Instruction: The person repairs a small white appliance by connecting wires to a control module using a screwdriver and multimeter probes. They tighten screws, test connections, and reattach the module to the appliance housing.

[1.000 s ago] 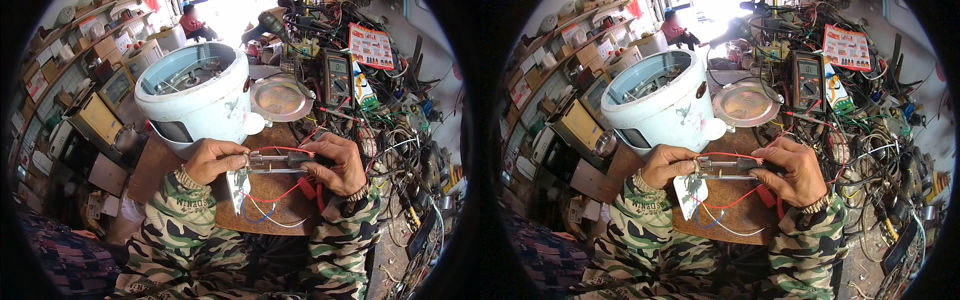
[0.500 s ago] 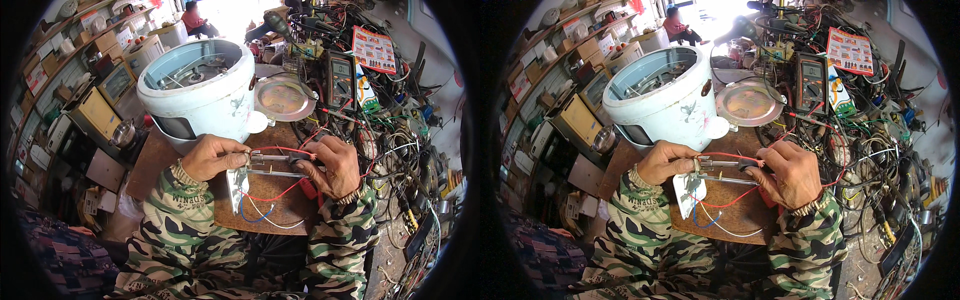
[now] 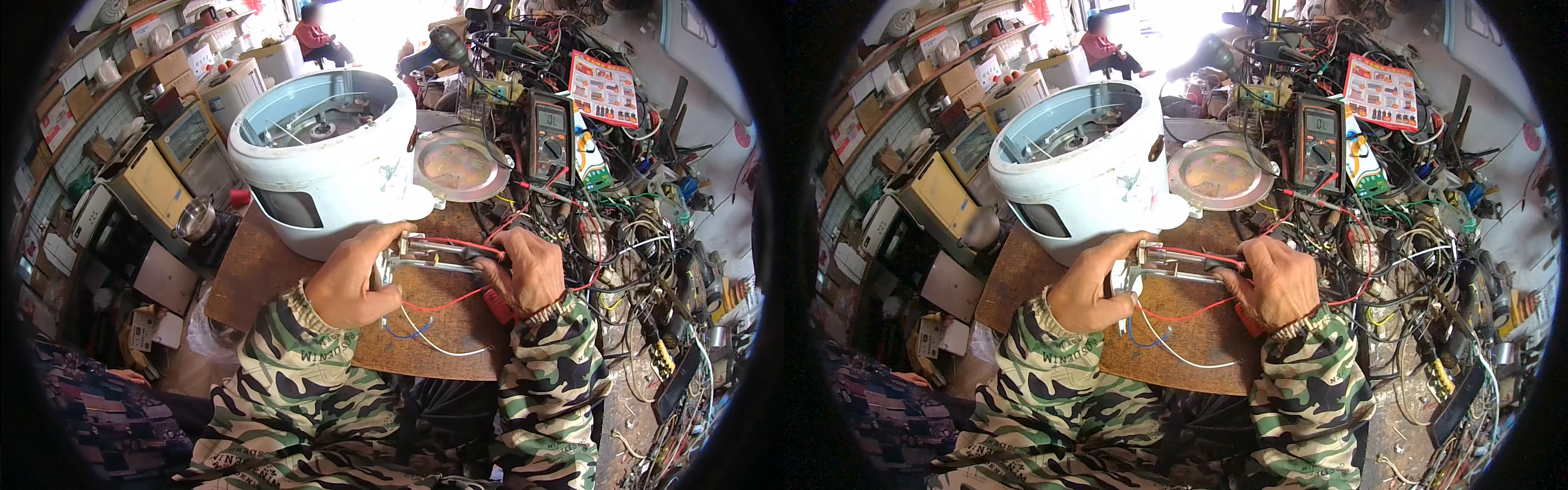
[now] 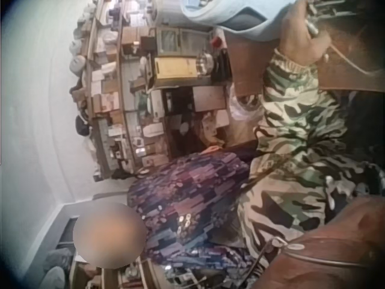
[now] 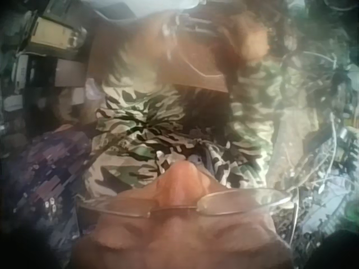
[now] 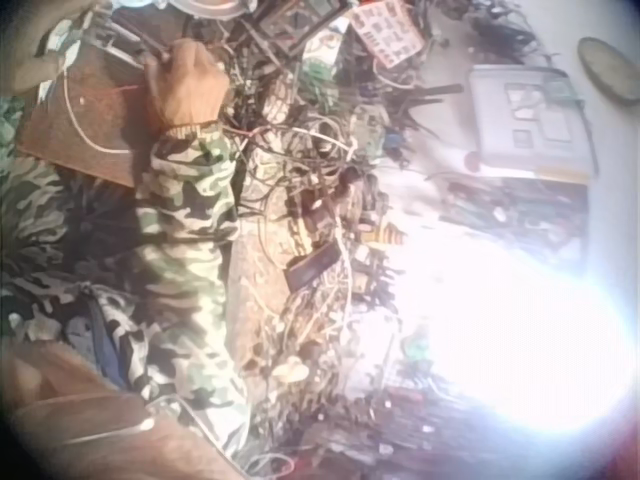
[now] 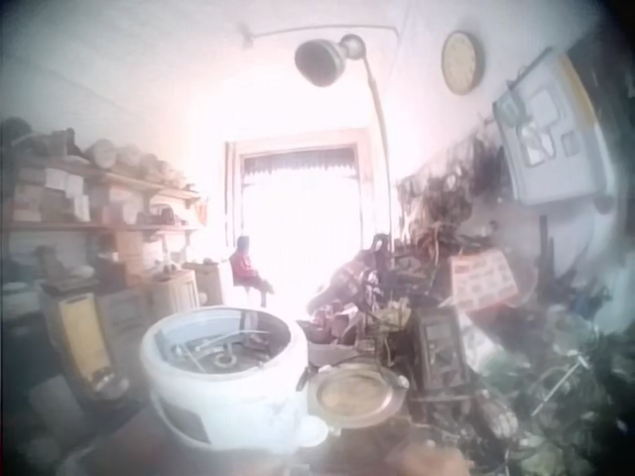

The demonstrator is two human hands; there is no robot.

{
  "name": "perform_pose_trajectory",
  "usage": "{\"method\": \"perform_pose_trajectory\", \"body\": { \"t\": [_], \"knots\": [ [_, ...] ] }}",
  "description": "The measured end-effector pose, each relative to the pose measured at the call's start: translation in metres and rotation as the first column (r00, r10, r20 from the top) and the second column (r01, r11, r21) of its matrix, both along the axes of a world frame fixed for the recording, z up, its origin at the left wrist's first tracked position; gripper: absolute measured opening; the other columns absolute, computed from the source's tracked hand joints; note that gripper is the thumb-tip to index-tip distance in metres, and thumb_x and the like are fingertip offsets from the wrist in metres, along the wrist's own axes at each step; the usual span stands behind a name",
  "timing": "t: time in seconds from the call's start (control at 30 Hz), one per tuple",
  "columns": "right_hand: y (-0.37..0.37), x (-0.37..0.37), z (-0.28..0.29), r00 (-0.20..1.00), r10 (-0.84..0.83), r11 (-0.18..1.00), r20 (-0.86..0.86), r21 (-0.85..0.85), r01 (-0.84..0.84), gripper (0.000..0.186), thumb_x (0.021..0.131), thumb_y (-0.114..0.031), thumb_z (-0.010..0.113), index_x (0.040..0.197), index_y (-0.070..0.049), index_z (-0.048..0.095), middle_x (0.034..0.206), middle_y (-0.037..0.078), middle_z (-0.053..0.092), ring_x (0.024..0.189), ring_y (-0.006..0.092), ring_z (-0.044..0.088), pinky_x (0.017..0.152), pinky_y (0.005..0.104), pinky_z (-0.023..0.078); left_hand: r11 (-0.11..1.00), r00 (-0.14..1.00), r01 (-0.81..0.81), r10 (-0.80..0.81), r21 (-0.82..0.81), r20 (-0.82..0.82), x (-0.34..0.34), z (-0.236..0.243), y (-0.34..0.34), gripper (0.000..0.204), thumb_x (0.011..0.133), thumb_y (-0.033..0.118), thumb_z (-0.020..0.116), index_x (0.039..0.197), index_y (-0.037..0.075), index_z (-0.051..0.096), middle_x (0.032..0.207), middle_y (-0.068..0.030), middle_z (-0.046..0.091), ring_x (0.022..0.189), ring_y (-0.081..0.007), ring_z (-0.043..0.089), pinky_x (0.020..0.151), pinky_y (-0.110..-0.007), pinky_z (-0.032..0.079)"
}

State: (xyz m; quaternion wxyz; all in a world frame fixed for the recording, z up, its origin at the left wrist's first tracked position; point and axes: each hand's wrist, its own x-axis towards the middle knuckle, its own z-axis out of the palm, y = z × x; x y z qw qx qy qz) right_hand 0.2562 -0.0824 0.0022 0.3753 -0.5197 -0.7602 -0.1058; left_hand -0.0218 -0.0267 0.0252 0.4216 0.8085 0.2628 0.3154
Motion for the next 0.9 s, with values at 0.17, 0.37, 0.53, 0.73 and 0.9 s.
{"method": "perform_pose_trajectory", "body": {
  "t": [0.17,0.37,0.53,0.73,0.9],
  "knots": [
    [-0.002,-0.007,-0.002,1.000,-0.013,1.000,0.026,0.002,0.013,0.031,0.079,-0.025,0.084,0.094,-0.005,0.065,0.077,0.011,0.063,0.065,0.0332,0.065,0.057,0.0423,0.050,0.957,0.998,-0.059,0.065,0.284,-0.014,0.004,-0.004,0.003,0.062,0.076,0.001,0.058,0.136,-0.008,0.048,0.114,-0.0218,0.062,0.103,-0.0290,0.062,0.095,-0.037,0.047],
    [-0.004,-0.011,-0.001,1.000,-0.001,1.000,0.030,-0.021,0.002,0.033,0.084,-0.034,0.079,0.080,-0.007,0.060,0.072,0.010,0.060,0.064,0.0344,0.063,0.053,0.0446,0.047,0.938,0.992,-0.116,0.125,0.327,-0.006,0.005,-0.008,0.002,0.056,0.073,0.000,0.055,0.127,-0.010,0.051,0.115,-0.0298,0.060,0.108,-0.0462,0.058,0.097,-0.045,0.047],
    [-0.004,-0.009,-0.001,1.000,0.024,0.998,0.015,-0.061,-0.023,0.036,0.089,-0.039,0.074,0.079,-0.007,0.060,0.070,0.011,0.060,0.064,0.0355,0.063,0.052,0.0449,0.046,0.935,0.991,-0.107,0.129,0.339,-0.043,0.004,-0.008,0.002,0.056,0.072,0.000,0.051,0.127,-0.009,0.051,0.109,-0.0254,0.061,0.103,-0.0374,0.062,0.096,-0.042,0.047],
    [-0.007,-0.004,0.001,0.999,0.034,0.992,-0.007,-0.119,-0.035,0.039,0.092,-0.042,0.071,0.080,-0.006,0.060,0.070,0.014,0.061,0.064,0.0385,0.063,0.053,0.0468,0.046,0.928,0.995,-0.078,0.096,0.364,-0.030,0.008,-0.008,0.004,0.056,0.072,0.001,0.052,0.127,-0.009,0.051,0.109,-0.0252,0.061,0.102,-0.0370,0.062,0.094,-0.041,0.047],
    [-0.006,-0.006,0.004,0.997,0.059,0.981,-0.054,-0.183,-0.068,0.041,0.093,-0.043,0.070,0.080,-0.005,0.061,0.068,0.016,0.062,0.066,0.0411,0.063,0.055,0.0483,0.047,0.928,0.992,-0.090,0.115,0.363,-0.048,0.004,-0.008,0.002,0.056,0.072,0.000,0.052,0.127,-0.009,0.050,0.110,-0.0255,0.061,0.102,-0.0381,0.062,0.095,-0.042,0.047]
  ]
}}
